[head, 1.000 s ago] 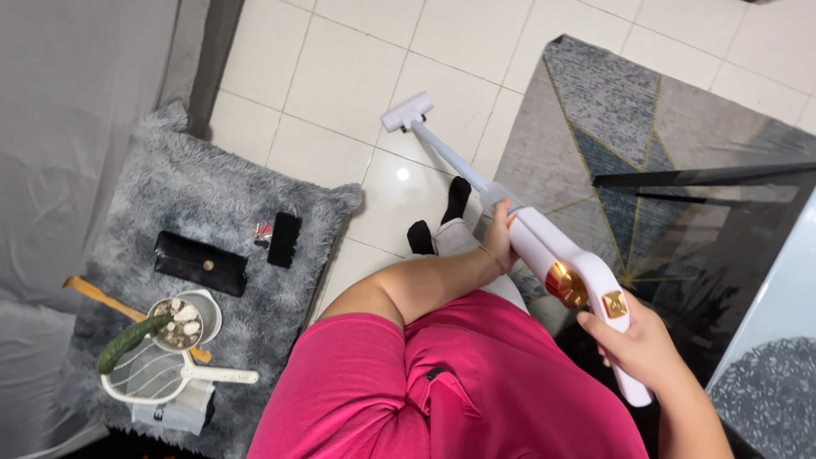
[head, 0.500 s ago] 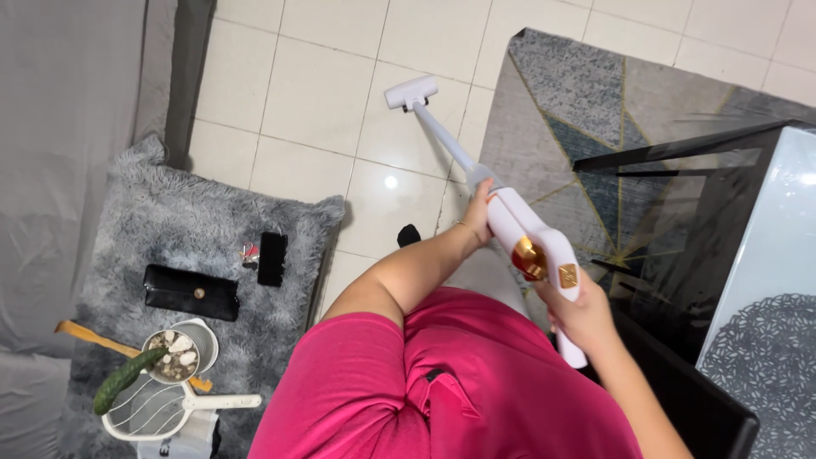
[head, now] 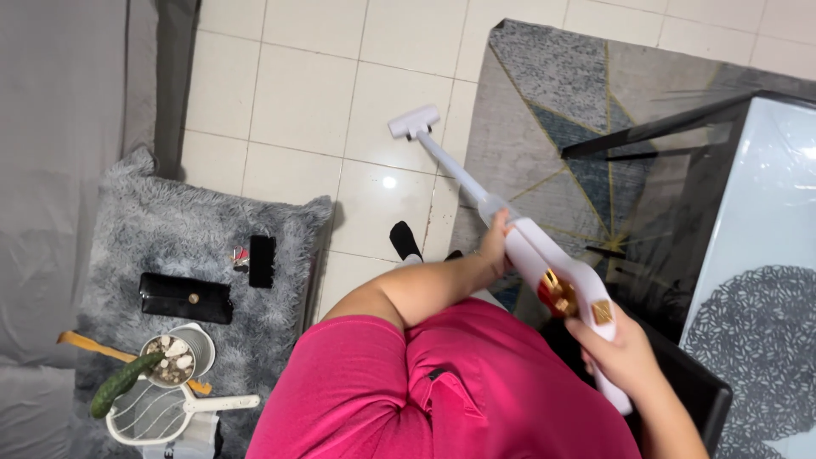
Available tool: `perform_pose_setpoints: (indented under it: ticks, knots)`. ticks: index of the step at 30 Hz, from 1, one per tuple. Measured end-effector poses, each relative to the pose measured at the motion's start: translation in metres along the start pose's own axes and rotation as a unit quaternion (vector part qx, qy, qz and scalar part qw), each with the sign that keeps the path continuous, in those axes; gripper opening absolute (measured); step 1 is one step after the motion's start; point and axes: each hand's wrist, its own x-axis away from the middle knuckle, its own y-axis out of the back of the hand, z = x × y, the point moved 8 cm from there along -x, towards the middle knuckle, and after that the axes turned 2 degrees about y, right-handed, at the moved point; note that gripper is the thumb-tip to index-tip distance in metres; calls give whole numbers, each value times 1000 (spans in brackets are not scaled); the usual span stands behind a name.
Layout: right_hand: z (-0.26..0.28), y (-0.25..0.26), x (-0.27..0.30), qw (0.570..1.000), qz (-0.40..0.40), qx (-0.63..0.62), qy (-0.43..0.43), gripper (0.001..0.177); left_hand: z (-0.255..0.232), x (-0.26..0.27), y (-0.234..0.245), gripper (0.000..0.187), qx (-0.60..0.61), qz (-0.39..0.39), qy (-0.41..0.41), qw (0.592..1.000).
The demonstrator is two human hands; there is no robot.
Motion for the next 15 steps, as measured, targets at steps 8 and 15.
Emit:
perform_pose_setpoints:
  ticks: [8, 15]
  knots:
    - [-36, 7, 5, 999, -26, -33, -13, 28, 16, -19, 3, 69, -20, -16, 12, 1000]
    - [-30, -27, -50, 997, -36, -63, 30, 27, -52, -42, 20, 68, -73, -56, -7, 996]
